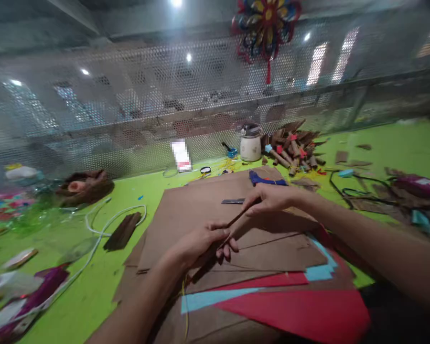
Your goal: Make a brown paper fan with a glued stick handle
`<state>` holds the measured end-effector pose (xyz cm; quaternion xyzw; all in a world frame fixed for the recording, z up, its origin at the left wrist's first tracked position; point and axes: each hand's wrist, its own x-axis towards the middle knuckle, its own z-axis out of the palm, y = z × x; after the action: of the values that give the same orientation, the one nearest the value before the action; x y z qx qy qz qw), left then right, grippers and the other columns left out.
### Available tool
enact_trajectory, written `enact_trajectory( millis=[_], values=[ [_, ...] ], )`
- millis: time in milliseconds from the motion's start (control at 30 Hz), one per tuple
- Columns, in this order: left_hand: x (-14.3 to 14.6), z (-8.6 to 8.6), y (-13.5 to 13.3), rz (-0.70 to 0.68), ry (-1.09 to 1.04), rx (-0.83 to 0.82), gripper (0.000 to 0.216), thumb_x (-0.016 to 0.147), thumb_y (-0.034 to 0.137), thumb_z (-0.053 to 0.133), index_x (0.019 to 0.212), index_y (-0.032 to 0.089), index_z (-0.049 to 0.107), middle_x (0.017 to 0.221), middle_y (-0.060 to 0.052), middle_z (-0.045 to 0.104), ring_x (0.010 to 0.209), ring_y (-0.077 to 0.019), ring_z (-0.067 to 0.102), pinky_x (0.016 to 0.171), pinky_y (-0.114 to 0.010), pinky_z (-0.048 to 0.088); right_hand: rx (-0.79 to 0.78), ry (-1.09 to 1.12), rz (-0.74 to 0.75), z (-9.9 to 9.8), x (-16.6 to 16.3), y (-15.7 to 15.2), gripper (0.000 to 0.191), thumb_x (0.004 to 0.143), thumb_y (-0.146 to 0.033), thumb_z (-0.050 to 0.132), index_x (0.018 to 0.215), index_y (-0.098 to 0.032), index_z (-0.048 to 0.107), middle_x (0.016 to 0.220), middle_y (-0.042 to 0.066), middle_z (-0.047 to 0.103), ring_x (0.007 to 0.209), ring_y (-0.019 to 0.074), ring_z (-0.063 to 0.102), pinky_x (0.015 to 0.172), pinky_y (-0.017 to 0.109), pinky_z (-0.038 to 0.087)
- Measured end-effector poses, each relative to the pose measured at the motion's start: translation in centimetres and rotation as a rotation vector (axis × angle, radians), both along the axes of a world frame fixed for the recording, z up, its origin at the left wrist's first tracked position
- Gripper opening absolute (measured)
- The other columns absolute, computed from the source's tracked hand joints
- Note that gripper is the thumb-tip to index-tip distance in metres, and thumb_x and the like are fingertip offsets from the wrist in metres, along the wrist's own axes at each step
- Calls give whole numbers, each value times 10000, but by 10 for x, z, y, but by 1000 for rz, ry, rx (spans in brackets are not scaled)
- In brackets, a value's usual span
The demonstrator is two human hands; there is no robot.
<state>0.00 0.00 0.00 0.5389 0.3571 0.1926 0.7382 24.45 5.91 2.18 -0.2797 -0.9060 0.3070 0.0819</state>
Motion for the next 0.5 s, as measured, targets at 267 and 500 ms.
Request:
enact_trajectory(
  millis=[267,500],
  values=[
    [-1,6,0,66,58,63,271,781,297,598,700,42,645,611,-80,642,434,-60,508,432,-168,371,588,269,-611,15,4,4,188,817,-241,552,902,-188,711,908,64,702,844,189,624,774,306,470],
    [-3,3,3,165,11,64,272,795,312,580,767,47,636,624,-97,657,445,-73,526,426,-170,360,581,421,-730,-11,-6,-9,214,805,-289,560,930,-155,670,912,98,690,839,218,624,781,364,491]
  ],
)
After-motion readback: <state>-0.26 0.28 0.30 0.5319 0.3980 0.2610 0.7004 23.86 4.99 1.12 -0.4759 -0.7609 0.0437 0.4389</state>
